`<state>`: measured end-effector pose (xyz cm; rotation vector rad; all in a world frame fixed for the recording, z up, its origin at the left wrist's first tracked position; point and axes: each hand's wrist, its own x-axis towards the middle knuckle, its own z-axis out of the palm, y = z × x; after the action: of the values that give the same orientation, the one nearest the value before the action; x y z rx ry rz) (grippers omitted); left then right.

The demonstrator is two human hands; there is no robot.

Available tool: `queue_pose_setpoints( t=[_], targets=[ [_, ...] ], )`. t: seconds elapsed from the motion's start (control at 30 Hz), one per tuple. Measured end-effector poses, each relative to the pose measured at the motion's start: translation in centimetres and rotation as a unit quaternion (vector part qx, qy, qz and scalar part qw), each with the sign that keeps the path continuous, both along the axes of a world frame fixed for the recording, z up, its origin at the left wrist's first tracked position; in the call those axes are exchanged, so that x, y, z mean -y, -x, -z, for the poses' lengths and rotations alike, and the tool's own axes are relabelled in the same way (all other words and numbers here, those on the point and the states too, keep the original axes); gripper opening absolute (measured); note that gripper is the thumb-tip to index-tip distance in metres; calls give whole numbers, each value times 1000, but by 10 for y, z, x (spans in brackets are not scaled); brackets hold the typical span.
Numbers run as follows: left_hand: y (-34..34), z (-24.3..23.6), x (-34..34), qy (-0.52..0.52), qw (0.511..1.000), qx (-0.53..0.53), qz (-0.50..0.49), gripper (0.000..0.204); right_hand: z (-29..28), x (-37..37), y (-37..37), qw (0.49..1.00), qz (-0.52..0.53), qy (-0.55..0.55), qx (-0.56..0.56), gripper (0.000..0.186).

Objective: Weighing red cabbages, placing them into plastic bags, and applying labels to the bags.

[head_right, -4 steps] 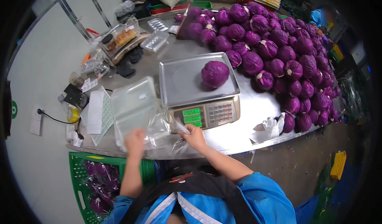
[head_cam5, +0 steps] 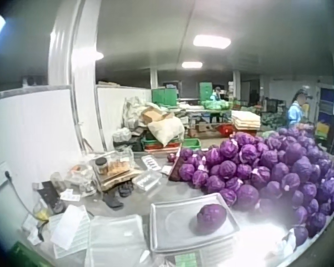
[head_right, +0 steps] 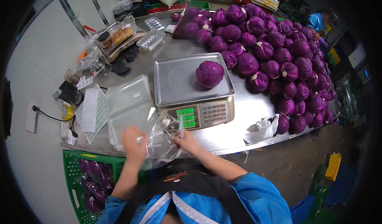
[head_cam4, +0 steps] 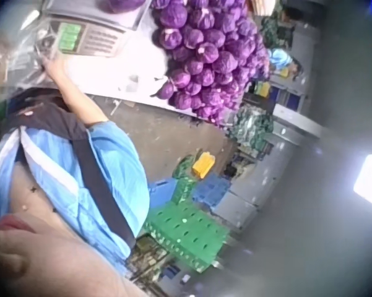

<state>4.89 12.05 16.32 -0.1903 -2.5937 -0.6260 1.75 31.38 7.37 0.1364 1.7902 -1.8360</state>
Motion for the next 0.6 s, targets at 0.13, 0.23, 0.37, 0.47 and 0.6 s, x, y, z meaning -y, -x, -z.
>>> queue_pose_setpoints(
  t=[0.13, 0.23, 0.37, 0.47, 0.6],
  targets=[
    [-18, 10, -55, -108, 962, 206, 143, 37, -16, -2, 20, 967, 43, 234, 96, 17],
    [-26, 22, -46, 91, 851, 455, 245, 36, -39, -37, 25, 940, -68, 300, 147, 38],
    [-22, 26, -26, 23, 884, 456, 95, 25, 42, -60, 18, 897, -27, 242, 370, 55],
    [-29, 27, -32, -75, 913, 384, 111, 17, 67, -49, 40, 889, 1, 329, 317, 53],
    [-24, 32, -26, -111, 904, 397, 112, 18, 61, -36, 48, 910, -10, 286, 299, 49]
  ],
)
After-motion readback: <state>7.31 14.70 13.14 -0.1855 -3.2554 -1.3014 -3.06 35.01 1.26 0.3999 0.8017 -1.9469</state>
